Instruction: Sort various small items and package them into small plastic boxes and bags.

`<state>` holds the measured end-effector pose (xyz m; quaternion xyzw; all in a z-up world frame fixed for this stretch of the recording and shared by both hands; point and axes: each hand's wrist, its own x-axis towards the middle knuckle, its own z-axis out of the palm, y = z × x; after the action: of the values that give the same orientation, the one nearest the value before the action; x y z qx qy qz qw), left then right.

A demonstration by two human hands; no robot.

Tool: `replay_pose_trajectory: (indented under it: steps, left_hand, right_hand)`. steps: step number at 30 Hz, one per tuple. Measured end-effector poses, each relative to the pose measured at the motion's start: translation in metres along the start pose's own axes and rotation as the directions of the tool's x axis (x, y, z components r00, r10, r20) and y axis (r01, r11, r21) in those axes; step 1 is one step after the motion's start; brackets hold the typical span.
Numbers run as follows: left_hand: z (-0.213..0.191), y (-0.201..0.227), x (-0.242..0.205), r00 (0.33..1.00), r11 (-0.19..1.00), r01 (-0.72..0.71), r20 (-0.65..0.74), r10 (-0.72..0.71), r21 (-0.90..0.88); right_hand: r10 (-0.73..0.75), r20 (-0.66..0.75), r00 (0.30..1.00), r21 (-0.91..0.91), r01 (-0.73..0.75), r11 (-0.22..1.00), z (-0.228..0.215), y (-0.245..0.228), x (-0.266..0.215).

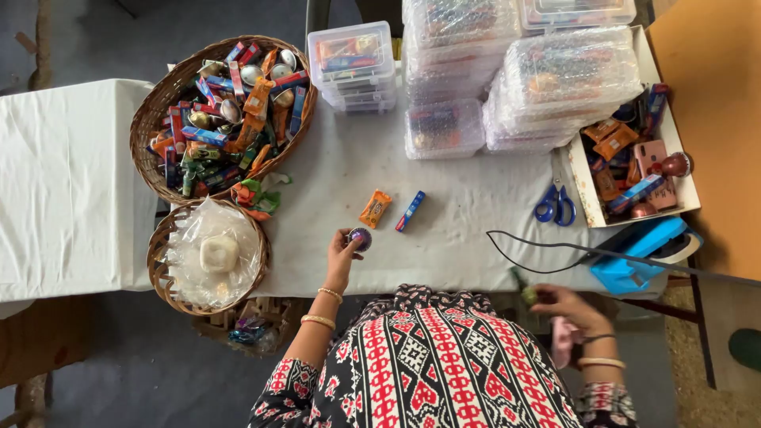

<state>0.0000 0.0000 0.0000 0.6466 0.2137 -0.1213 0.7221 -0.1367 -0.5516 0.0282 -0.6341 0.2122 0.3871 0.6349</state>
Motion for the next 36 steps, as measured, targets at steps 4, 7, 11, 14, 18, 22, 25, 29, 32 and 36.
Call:
replay_pose_trajectory:
  steps: [4,7,11,14,18,22,25,29,32,36]
  left_hand:
    - [-0.002,0.005,0.000,1.000,1.000,0.006,0.031,-0.005,-0.020]
    - [-0.002,0.015,-0.002,0.997,0.998,0.006,0.072,-0.001,-0.066]
    - [-0.003,0.028,-0.005,0.991,0.990,-0.001,0.129,0.019,-0.140]
    - [-0.003,0.030,-0.004,0.984,0.986,-0.017,0.173,0.046,-0.163]
    - [0.002,0.030,-0.007,0.972,0.990,-0.023,0.227,0.055,-0.142]
    - [0.022,0.017,-0.008,0.964,0.989,0.032,0.264,0.007,-0.141]
    - [0.039,0.000,-0.009,0.928,0.983,0.081,0.373,-0.014,-0.164]
    - [0.051,-0.005,-0.019,0.871,0.984,0.032,0.488,0.059,-0.177]
    - [0.055,0.011,-0.027,0.862,0.982,-0.007,0.497,0.100,-0.187]
    - [0.055,0.003,-0.020,0.892,0.976,-0.024,0.436,0.118,-0.215]
  right_hand:
    - [-0.075,0.113,0.991,-0.026,0.078,0.997,0.107,-0.050,0.023]
    - [0.002,-0.031,1.000,0.012,-0.002,1.000,0.165,-0.093,0.057]
    - [-0.295,-0.219,0.930,-0.232,0.244,0.942,0.180,-0.083,0.159]
    - [-0.486,-0.322,0.812,-0.466,0.311,0.828,0.185,-0.101,0.186]
    - [-0.502,-0.491,0.712,-0.350,0.367,0.862,0.191,-0.131,0.180]
    - [-0.522,-0.479,0.706,0.222,0.673,0.706,0.225,-0.138,0.184]
    - [-0.742,-0.198,0.641,0.181,0.768,0.615,0.288,-0.186,0.129]
    - [-0.851,0.163,0.499,-0.458,0.802,0.383,0.301,-0.186,0.120]
    - [-0.683,0.051,0.729,-0.070,0.685,0.725,0.278,-0.138,0.165]
    - [-0.431,-0.069,0.900,0.053,0.434,0.899,0.277,-0.116,0.168]
